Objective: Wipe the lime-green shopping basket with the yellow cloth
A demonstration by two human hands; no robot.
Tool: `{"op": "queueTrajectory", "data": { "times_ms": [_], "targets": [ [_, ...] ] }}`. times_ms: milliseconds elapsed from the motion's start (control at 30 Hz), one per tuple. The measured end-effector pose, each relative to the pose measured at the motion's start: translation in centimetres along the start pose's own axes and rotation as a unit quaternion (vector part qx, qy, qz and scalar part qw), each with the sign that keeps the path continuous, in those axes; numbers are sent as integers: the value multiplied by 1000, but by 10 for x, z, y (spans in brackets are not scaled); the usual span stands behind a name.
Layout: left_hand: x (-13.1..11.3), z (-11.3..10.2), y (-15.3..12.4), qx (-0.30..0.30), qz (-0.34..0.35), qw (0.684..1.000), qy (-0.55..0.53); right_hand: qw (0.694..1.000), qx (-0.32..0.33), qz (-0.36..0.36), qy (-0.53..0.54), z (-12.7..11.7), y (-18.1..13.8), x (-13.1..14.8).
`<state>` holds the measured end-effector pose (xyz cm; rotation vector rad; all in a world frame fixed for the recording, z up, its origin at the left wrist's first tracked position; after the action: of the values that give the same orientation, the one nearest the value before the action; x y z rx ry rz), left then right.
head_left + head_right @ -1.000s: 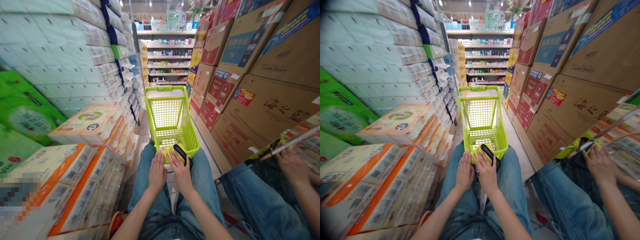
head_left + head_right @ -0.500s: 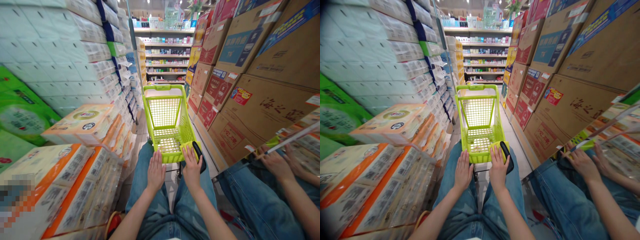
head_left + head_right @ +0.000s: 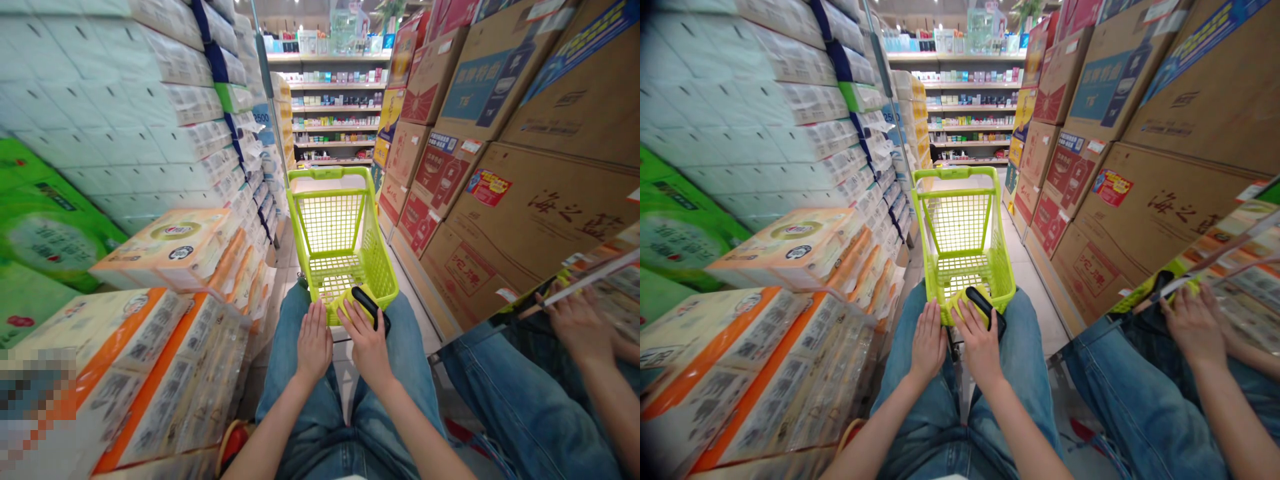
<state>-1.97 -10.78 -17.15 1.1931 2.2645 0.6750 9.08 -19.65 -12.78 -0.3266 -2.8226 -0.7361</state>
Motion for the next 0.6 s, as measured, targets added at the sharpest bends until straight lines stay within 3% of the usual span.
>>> {"op": "queueTrajectory", "data": {
  "times_ms": [200,300,433,600],
  "targets": [
    [-2,-1,2,1,-1,1000,-4,994,-43,90,-35,-18,-10,-64],
    [-2,-1,2,-1,-2,1000,-9,989,-60,131,-40,-24,-7,-73],
    [-1,0,2,-6,-9,1000,-18,984,-61,164,-35,-16,-1,-45],
    [1,0,0,-3,-7,1000,-13,995,-44,93,-10,10,5,21]
  ]
}}
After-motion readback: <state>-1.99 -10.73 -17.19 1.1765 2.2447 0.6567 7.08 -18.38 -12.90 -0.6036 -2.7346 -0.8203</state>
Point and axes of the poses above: each hand's wrist, its own y-axis towards the middle knuckle, its own z-axis out of the palm, x = y × z, the point moved 4 cm from there along y, towards the middle knuckle, and after that the axes turned 3 degrees about z, right-handed, at the moved point
